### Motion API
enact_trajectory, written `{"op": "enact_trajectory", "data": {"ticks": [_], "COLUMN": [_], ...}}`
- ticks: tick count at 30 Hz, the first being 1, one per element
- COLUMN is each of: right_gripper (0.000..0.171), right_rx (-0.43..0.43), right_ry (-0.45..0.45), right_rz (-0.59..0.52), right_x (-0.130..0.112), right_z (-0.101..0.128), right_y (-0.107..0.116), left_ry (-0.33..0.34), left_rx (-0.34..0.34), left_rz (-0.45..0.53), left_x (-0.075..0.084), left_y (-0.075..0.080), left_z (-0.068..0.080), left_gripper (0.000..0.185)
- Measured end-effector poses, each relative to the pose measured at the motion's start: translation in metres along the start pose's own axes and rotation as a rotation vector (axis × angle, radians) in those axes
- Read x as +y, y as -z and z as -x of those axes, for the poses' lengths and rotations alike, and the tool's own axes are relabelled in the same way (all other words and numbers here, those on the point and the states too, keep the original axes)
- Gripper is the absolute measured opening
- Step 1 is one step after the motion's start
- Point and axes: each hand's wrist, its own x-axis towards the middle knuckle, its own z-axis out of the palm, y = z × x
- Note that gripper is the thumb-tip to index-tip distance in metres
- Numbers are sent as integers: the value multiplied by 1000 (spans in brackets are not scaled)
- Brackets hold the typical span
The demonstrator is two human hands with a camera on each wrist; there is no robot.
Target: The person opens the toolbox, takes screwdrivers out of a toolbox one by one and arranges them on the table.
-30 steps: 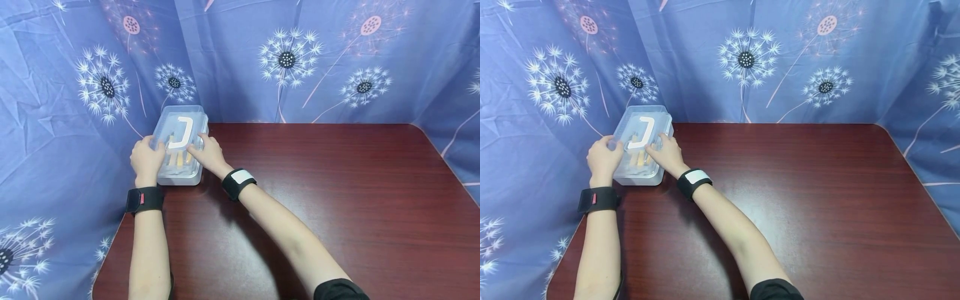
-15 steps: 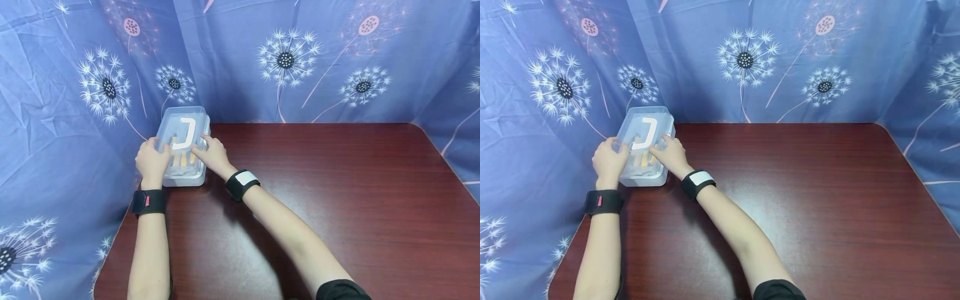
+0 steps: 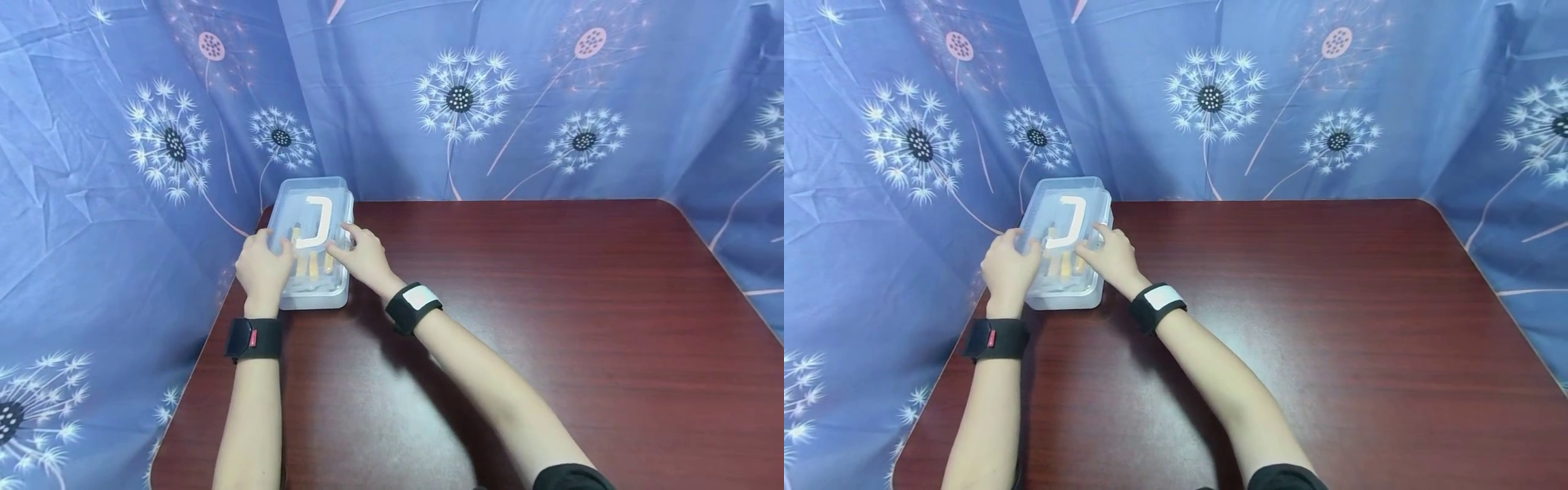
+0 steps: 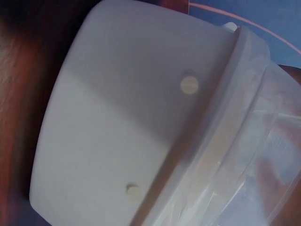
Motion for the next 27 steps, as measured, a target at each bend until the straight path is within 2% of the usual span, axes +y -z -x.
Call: {"op": "enact_trajectory", "data": {"ticks": [11, 18, 27], "right_gripper": [59, 59, 58], "right_rx": [11, 25, 52], "right_ry": [-19, -44, -66], "right_rz": [-13, -30, -57], "right_x": [13, 21, 31], "right_z": [14, 25, 39], "right_y": [19, 32, 47], "left_ry": [-11, -29, -59], "left_rx": [-36, -35, -35], "left_rz": [-5, 1, 52], "left_x": [18, 32, 47], "left_y": [-8, -12, -15], "left_z": [15, 26, 43], "left_gripper": [46, 46, 45]}}
